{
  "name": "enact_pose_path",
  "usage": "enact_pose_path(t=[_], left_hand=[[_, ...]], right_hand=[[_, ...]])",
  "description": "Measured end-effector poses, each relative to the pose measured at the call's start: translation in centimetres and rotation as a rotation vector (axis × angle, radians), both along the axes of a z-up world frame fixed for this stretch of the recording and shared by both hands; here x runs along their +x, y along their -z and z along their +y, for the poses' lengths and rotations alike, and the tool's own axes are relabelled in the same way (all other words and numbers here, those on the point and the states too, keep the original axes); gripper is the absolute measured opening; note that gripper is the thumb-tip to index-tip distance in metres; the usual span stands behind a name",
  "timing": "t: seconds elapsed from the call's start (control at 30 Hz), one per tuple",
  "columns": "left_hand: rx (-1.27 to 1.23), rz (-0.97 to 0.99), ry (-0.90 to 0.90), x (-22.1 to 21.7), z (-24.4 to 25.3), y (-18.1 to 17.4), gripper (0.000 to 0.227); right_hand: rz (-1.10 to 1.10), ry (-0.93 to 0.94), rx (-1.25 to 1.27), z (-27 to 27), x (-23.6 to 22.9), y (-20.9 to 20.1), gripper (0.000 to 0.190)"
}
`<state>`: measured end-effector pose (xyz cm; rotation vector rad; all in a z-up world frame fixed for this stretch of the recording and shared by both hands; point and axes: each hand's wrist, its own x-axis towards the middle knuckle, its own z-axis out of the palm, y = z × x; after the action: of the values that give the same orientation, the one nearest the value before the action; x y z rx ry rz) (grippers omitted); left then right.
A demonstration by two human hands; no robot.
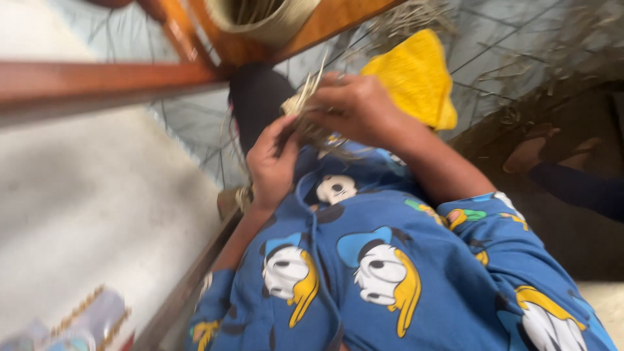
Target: Trimming excess straw and finishing the edges of a hand-woven basket.
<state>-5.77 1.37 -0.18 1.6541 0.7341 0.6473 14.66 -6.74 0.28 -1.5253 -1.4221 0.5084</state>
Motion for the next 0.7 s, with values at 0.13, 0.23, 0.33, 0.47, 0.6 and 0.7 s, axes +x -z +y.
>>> enact_pose_path(t=[0.13, 0.23, 0.33, 0.47, 0.6, 0.7], left_hand=[[0.01, 0.079, 0.038, -0.8, 0.5, 1.9, 0.023], [-0.076, 0.099, 0.024, 0.0, 0.9, 1.4, 0.02], [-0.042, 0.177, 0.096, 0.8, 1.2, 1.2, 0.013], [-0.115, 0.116, 0.116, 1.3, 1.0, 2.1, 0.009], [-0.109, 0.001, 0.092, 2.7, -0.1, 1.9, 0.012], [-0.017, -0.037, 0.051, 2.8, 0.0, 2.0, 0.018]], right_hand=[[0.043, 0.117, 0.013, 0.0, -1.6, 1.3, 0.011], [-0.061, 0.105, 0.08, 0.1, -2.5, 2.7, 0.017], [-0.169, 0.171, 0.153, 0.1, -3.0, 3.5, 0.008], [-0.198, 0.24, 0.208, -1.1, -2.5, 3.2, 0.008], [-0.304, 0.315, 0.286, -2.3, -2.1, 3.1, 0.01], [-0.338, 0.391, 0.348, -1.9, -3.4, 2.9, 0.013]])
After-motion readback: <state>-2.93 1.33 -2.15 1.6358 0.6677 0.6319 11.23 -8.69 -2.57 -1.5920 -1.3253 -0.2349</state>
